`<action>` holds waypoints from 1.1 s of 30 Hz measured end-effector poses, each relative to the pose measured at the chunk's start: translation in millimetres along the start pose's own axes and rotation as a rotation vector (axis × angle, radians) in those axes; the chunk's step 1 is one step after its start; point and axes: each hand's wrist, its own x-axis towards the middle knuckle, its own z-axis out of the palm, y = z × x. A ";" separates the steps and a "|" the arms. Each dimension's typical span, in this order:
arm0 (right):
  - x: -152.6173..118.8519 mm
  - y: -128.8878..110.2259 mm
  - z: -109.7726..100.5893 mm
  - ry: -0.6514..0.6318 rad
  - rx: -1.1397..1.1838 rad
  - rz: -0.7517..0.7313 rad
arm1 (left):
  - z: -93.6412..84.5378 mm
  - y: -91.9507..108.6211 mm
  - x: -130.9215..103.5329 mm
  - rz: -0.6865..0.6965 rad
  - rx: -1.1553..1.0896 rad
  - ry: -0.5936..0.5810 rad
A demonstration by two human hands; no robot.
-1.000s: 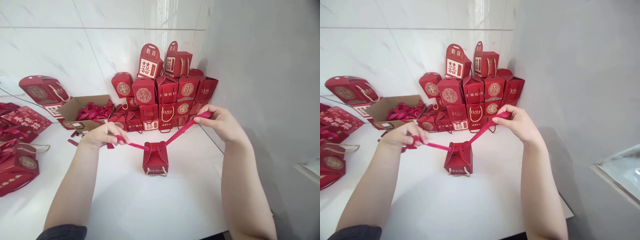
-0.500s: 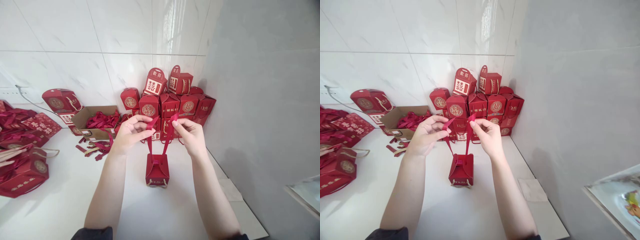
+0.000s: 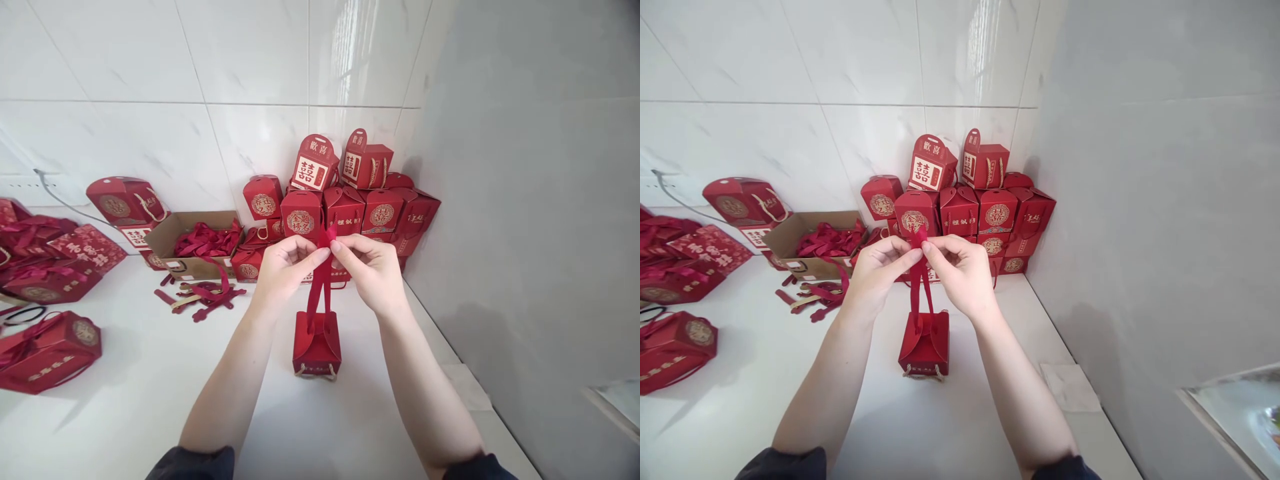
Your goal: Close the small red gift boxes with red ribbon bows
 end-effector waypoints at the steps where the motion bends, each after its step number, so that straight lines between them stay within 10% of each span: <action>1: 0.1 0.1 0.2 -0.005 -0.010 -0.002 | 1.0 0.1 0.3 0.004 -0.002 -0.004; 9: -1.1 0.6 1.5 0.023 -0.069 -0.013 | -5.1 -6.0 1.1 0.098 0.012 -0.105; 14: -4.1 -8.3 -3.8 0.037 -0.082 -0.048 | -33.1 -54.8 -2.5 -0.020 -0.087 -0.769; 18: -6.8 -10.4 -4.6 0.049 -0.119 -0.055 | -42.3 -94.3 -13.0 -0.149 -0.004 -1.029; 33: -1.3 9.8 -8.1 0.062 -0.180 -0.137 | -31.7 -135.3 -28.0 -0.279 -0.114 -0.940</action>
